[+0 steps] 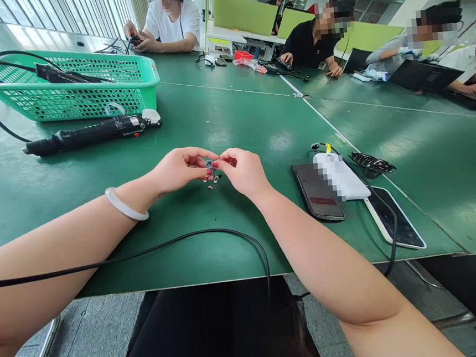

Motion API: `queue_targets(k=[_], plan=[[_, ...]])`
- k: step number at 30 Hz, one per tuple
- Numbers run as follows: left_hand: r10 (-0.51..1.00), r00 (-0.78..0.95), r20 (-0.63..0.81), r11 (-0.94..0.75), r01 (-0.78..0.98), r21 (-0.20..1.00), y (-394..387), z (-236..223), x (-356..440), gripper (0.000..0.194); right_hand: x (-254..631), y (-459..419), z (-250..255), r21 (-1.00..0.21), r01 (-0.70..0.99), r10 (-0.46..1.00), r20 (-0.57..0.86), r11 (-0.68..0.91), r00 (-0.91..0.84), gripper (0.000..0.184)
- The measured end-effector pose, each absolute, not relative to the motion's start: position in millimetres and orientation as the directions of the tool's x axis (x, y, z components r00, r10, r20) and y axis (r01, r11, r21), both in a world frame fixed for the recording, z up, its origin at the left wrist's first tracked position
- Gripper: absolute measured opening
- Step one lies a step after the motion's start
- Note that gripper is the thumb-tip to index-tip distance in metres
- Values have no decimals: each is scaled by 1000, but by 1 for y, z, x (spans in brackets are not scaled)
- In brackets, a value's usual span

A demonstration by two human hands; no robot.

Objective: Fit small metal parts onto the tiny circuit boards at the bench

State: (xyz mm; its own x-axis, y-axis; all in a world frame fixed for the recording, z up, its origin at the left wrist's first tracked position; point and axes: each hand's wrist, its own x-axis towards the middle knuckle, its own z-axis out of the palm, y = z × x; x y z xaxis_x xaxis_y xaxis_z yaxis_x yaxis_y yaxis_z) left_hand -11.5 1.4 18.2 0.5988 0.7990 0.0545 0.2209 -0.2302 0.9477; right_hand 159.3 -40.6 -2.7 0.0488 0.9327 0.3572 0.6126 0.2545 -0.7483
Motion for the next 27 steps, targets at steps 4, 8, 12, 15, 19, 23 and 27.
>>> queue_targets(k=[4,8,12,15,19,23,27], plan=[[859,512,3,-108,175,979,-1,17,-10,36,164,-37,-5,-724,651,938,343,230,50,23],[890,446,-91,53,99,994,2,15,-11,40,170,-32,-11,-639,747,963,270,184,-6,12],[894,431,-127,102,80,992,5,11,-12,32,171,-30,-16,-524,833,973,221,178,-69,14],[884,449,-131,102,87,991,5,10,-11,28,171,-30,-16,-498,845,970,224,195,-92,15],[888,442,-127,84,116,990,4,10,-10,23,171,-30,-15,-609,768,967,249,200,-54,18],[886,452,-102,44,138,989,4,10,-10,22,169,-33,-11,-790,551,947,321,270,-5,15],[872,480,-98,26,154,988,4,9,-11,21,165,-35,-7,-852,433,947,320,293,-13,10]])
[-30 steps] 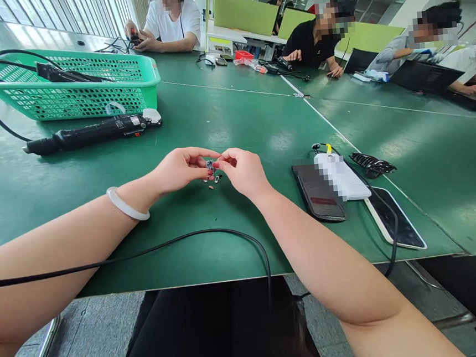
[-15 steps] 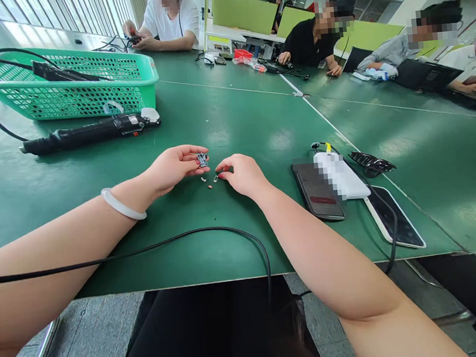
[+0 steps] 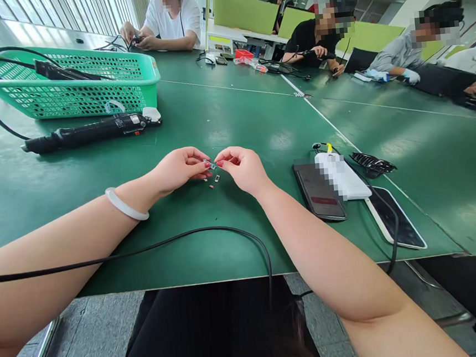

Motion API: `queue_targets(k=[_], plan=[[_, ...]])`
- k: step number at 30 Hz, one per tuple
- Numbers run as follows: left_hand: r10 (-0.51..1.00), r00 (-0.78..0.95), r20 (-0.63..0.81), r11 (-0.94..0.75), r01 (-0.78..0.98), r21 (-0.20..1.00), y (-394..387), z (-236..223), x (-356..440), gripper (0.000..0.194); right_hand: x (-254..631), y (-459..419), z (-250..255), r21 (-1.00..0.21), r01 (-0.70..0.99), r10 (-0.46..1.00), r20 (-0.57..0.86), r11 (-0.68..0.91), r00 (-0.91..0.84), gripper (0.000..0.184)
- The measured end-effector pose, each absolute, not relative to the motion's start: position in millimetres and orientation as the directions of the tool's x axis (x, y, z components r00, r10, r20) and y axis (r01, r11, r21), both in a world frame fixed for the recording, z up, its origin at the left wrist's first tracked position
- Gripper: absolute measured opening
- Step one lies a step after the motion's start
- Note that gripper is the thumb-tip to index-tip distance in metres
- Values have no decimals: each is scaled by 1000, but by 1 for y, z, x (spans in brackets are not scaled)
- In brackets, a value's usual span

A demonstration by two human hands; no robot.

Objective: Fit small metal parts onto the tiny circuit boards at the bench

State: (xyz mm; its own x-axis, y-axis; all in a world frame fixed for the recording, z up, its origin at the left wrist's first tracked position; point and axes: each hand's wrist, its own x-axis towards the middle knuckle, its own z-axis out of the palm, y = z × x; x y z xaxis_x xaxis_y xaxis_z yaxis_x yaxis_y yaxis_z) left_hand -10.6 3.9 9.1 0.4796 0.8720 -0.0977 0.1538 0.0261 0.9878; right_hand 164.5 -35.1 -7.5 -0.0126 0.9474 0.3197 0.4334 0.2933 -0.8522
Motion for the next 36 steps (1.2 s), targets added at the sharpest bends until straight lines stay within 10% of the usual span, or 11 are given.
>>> queue_targets(k=[20,36], plan=[[868,477,-139,120,70,990,2,13,-10,12,164,-36,-9,-959,156,972,232,235,-36,15],[944,313,-100,73,96,993,6,8,-9,18,171,-36,-8,-714,684,983,182,148,-23,20]])
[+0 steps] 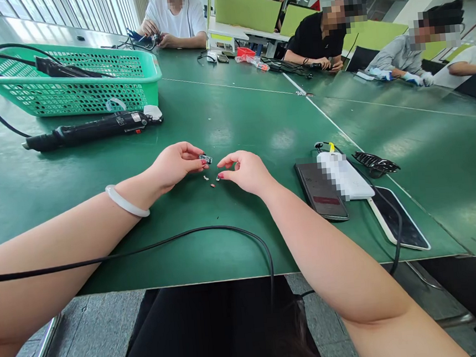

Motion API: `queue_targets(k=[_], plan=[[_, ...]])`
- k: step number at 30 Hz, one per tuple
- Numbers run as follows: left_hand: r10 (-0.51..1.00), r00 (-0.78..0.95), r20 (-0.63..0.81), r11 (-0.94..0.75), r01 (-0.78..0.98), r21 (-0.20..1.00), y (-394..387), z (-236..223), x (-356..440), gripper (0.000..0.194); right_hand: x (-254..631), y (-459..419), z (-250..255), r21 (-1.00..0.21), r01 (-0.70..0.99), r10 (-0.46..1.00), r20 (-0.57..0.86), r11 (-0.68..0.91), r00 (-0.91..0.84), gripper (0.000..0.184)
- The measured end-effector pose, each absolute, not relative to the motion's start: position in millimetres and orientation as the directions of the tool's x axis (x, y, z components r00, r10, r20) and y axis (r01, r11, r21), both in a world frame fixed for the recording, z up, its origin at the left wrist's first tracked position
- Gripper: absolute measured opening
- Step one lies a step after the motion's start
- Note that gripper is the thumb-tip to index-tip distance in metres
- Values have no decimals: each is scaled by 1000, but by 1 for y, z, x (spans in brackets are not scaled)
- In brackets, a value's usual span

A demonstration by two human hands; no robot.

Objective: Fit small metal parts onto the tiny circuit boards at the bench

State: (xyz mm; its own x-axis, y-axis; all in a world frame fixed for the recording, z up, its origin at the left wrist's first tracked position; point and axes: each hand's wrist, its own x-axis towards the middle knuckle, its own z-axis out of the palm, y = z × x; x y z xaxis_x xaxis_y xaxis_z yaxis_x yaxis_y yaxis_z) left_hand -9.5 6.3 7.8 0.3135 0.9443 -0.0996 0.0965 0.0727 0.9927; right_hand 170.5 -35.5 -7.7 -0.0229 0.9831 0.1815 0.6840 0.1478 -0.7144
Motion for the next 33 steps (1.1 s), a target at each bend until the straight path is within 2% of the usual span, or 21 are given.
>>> queue_targets(k=[4,8,15,22,30,33], plan=[[947,307,-96,57,135,989,8,6,-10,18,161,-41,-6,-608,767,975,197,204,-103,12],[953,291,-81,35,159,987,9,5,-11,17,150,-43,-9,-514,811,956,231,278,-181,17],[961,269,-62,-1,230,973,8,6,-11,20,139,-37,-13,-389,882,950,258,267,-174,18],[963,266,-47,-23,254,967,9,5,-12,24,138,-33,-17,-200,933,935,257,300,-246,26],[957,287,-37,-33,235,971,10,4,-12,23,146,-28,-23,-185,929,928,255,322,-271,14],[955,292,-46,-19,215,977,10,3,-12,25,148,-30,-18,-223,923,923,301,313,-240,18]])
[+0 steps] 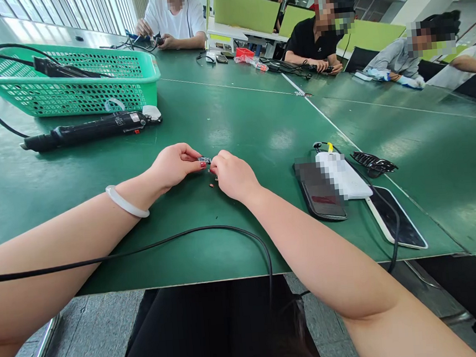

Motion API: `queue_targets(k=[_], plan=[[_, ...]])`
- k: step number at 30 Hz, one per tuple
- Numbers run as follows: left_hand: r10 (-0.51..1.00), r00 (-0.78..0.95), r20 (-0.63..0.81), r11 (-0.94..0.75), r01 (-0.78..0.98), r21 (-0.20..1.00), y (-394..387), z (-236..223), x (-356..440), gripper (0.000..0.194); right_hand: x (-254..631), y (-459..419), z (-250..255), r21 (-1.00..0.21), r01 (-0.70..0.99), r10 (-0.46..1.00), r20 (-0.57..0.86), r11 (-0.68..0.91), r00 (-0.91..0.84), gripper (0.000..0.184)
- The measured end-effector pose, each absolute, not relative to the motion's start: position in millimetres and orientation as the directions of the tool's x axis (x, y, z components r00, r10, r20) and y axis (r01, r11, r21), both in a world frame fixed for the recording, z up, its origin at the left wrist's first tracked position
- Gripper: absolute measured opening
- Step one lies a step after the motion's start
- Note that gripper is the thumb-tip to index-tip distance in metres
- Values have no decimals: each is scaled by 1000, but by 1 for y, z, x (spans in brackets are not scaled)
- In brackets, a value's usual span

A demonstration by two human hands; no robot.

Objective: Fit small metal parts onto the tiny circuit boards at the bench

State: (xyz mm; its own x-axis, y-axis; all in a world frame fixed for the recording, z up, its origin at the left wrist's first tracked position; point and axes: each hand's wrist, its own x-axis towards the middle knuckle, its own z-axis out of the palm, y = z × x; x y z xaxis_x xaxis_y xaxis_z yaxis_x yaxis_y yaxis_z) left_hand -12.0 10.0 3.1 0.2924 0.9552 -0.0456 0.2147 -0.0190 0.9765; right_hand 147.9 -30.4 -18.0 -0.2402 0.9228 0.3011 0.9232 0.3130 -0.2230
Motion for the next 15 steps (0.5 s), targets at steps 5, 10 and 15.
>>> queue_targets(k=[5,10,15], plan=[[943,331,-35,-54,258,965,10,2,-13,25,148,-34,-12,-334,891,883,449,307,-135,23],[921,389,-14,-107,289,951,8,4,-12,23,146,-34,-13,-350,871,875,457,344,-162,23],[924,383,-7,-114,290,950,8,5,-11,23,147,-36,-8,-419,841,885,443,342,-140,23]])
